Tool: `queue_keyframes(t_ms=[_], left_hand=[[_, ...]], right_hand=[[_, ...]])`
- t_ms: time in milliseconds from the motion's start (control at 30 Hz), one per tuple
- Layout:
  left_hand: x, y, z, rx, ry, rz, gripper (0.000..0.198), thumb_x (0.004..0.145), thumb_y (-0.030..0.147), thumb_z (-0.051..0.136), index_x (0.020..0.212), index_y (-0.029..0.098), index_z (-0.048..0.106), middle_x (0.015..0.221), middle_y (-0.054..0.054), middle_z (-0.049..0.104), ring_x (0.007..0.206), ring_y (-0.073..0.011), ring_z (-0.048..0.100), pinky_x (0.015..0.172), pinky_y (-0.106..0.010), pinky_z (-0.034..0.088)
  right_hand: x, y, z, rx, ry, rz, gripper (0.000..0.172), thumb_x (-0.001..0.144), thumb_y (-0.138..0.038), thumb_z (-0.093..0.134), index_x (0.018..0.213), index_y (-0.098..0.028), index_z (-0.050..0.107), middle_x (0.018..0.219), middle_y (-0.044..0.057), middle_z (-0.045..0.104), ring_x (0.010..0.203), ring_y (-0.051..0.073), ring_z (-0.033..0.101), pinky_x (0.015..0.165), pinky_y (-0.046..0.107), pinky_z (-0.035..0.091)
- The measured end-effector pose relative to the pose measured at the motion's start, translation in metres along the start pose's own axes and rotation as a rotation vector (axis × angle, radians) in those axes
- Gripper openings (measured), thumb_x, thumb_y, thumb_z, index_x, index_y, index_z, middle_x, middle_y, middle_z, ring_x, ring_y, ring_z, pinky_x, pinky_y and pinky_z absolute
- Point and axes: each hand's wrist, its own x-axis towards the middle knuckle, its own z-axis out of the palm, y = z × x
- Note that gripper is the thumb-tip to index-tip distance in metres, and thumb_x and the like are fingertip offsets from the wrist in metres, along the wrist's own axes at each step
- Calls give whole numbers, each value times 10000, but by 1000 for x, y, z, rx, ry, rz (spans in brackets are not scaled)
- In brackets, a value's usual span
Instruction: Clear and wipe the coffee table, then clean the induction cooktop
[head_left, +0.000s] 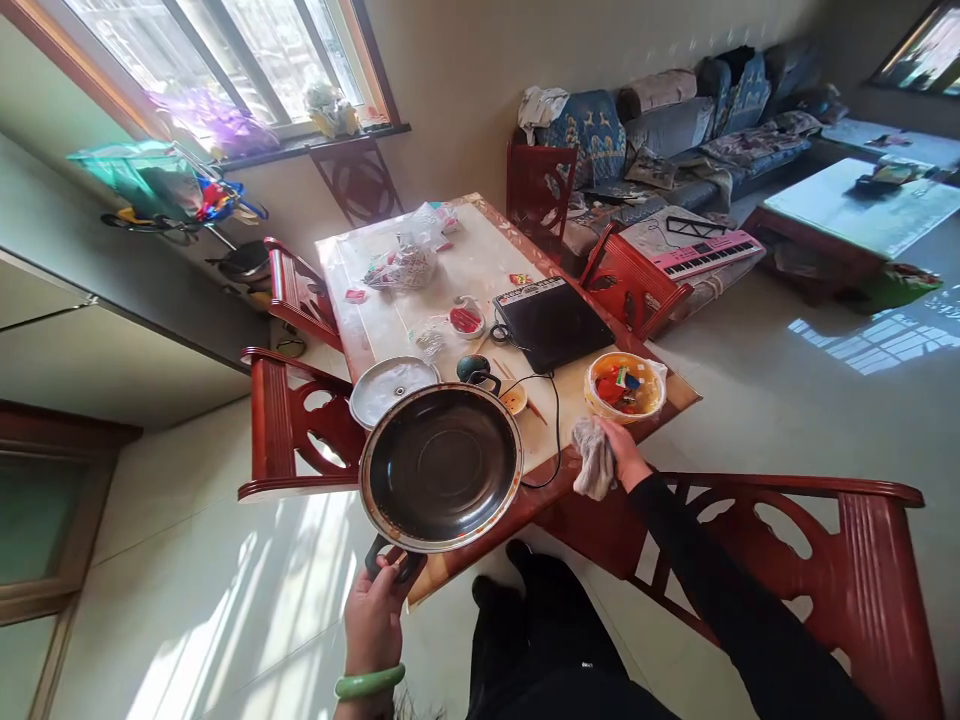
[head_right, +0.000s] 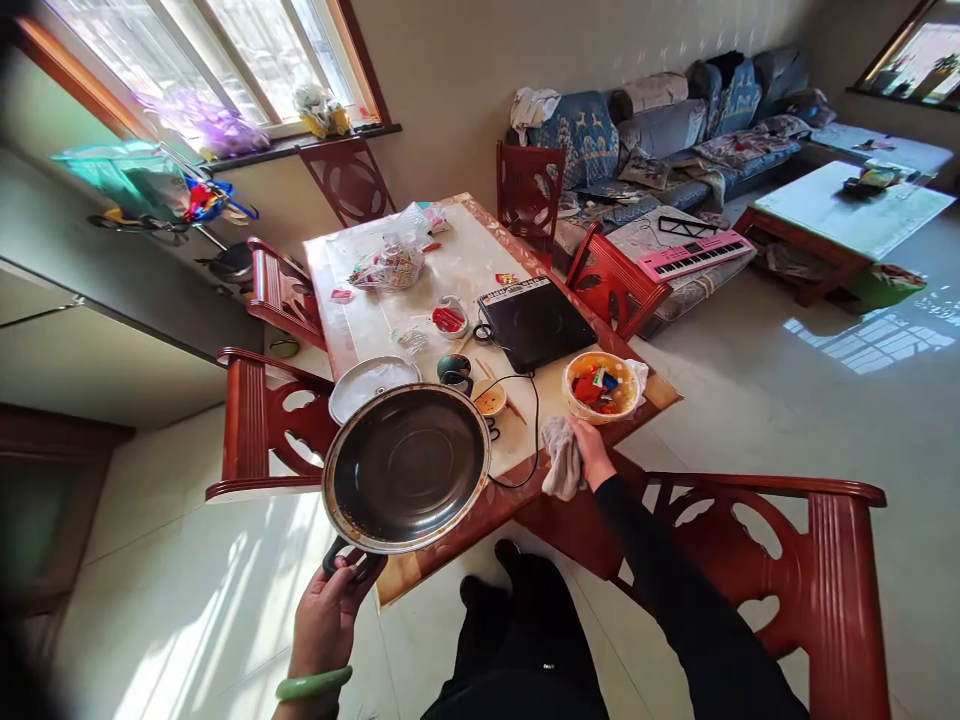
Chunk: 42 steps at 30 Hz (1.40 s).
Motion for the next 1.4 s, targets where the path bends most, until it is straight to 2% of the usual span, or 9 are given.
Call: queue_keyframes(t_ms=[167,333,467,633,800,900,1067,1200,1400], left_hand=[[-6,4,-18,-46,69,25,474,521,270,915,706,225,481,927,-44,770,942,-294,782,961,-523,653],[-16,8,-48,-78,169,27,451,519,253,910,693,228,494,954,-44,771,920,-286,768,905,-496,674],[-25,7,-69,-108,214,50,462,533,268,921,692,225,490,967,-43,769,957,-290,760,954,-519,661],[-28,2,-78,-157,268,37,451,527,240,912,691,219,493,958,-33,768,933,-262,760,955,-503,659],[-21,1,-78,-142,280,24,437,590,245,888,694,225,464,968,-54,763,979,-285,770,1008,-541,637],[-19,0,-81,-146,288,32,451,572,264,903,702,223,473,968,-53,763,970,-284,772,1010,-540,638],[-17,-1,-82,-151,293,40,450,542,265,917,699,222,497,945,-41,757,973,-274,765,1008,-516,643],[-16,3,-75,-154,286,30,449,536,269,919,697,219,503,965,-44,758,971,-280,768,1005,-522,642],[-18,7,-66,-135,262,34,477,480,270,941,680,219,511,938,-46,763,958,-291,761,948,-515,664]], right_hand=[[-43,42,45,-281,-269,127,389,672,-565,834,769,-194,764,806,77,786,786,242,709,765,359,572],[7,34,92,-570,-298,74,166,786,-383,740,748,-227,700,820,49,761,948,250,706,930,361,515],[29,29,122,-715,-468,32,254,832,-367,696,628,-220,661,746,56,738,921,250,692,902,331,498],[-36,72,168,-735,-748,-51,252,885,-408,646,784,-208,760,847,27,784,863,211,699,832,282,509],[-80,108,196,-761,-713,-169,112,847,-314,670,849,-240,754,954,28,795,953,219,710,919,293,517],[-56,102,181,-789,-521,-233,206,921,-372,599,971,-231,740,1083,71,784,1013,223,705,964,306,519],[32,71,140,-961,-59,-228,389,992,-340,435,1204,-132,688,1210,193,748,1070,269,700,958,352,521],[86,62,136,-1081,-113,-246,394,899,-200,536,1252,-109,686,1267,199,726,1158,267,664,1041,352,476],[120,65,151,-1244,-270,-288,396,877,-133,597,1261,-121,693,1241,174,724,1180,255,643,1060,336,444]])
